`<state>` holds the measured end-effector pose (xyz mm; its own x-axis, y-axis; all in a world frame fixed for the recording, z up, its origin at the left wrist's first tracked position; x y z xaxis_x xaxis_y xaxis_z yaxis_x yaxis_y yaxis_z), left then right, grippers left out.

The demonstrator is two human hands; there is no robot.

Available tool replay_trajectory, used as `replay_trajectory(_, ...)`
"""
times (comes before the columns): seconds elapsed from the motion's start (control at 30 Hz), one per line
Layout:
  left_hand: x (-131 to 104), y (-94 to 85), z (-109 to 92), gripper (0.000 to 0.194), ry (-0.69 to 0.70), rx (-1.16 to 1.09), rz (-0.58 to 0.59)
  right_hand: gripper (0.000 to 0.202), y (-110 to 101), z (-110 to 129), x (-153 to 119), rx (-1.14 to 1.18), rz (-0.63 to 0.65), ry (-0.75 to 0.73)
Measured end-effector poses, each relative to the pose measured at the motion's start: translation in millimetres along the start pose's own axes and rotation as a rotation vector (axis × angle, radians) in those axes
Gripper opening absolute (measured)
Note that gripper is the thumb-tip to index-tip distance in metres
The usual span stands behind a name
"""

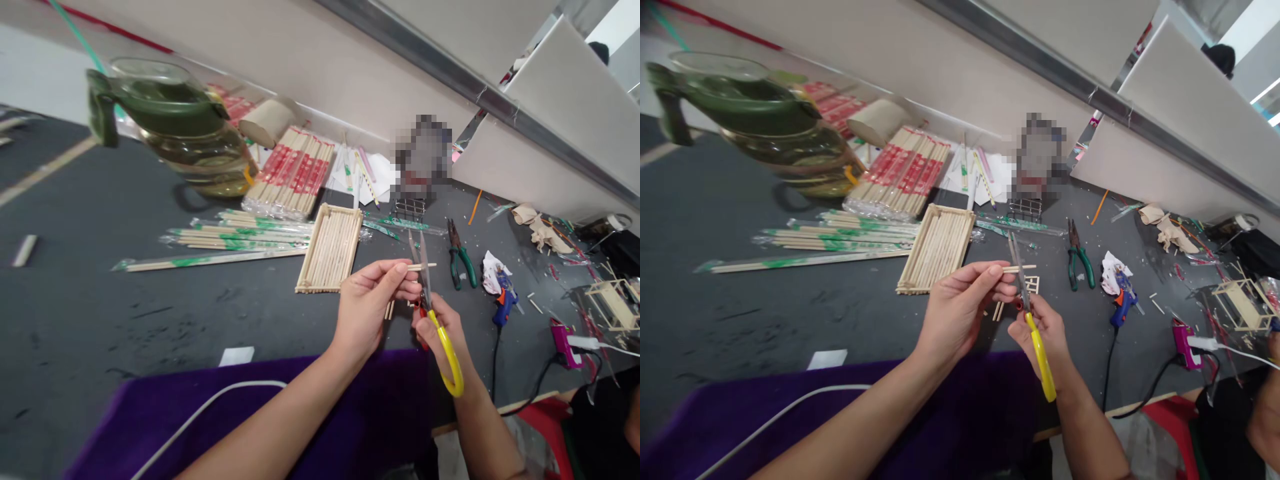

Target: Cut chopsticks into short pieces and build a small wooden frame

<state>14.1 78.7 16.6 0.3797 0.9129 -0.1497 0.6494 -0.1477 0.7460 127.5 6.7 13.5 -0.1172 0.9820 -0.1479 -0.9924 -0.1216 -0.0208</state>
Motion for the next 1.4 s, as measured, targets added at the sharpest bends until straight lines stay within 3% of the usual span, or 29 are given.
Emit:
replay_trajectory(0.13,-4,-0.4,-2,0.039,0.053,0.058,-0.05,0.051,1,-1,-1,-0.024,-0.005,0.015)
replay_trajectory(0.5,-9,-2.0,7,0.037,0.01,0.042,-0.095,0.036,1,-5,-3,-0.038,0.008,-0.029)
replay_trajectory(0.93,-3,-1.9,1,0.033,0.057,0.1,-0.037,0.05,-8,-10,2,0.032,-0.083,-0.011)
replay_trajectory(1.03,5,-10.2,-3,0.022,0.127,0.287,-0.028,0.048,-26,-7,-5,0.11,-0.137,-0.076)
replay_trajectory(1.17,19,-16.3,-6,0.002,0.247,0.869,0.062,0.042,-53,0,-11,0.007,-0.185,-0.071)
replay_trajectory(1.3,26,-16.9,8,0.017,0.28,1.394,0.173,0.041,-66,3,-10,-0.085,-0.208,-0.008)
replay_trajectory(1.4,28,-18.1,17,0.02,0.232,1.548,0.228,0.043,-65,5,-8,-0.12,-0.194,0.024)
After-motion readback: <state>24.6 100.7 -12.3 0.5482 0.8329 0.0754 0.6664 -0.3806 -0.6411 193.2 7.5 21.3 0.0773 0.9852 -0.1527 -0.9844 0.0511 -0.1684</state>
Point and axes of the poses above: each hand's wrist, its own x-axis towards the middle knuckle, its own y-axis out of the palm, z = x × y, the point moved 8 cm from there along x, towards the middle knuckle, and after that the axes turned 11 degrees about z, right-handed, at the moved point
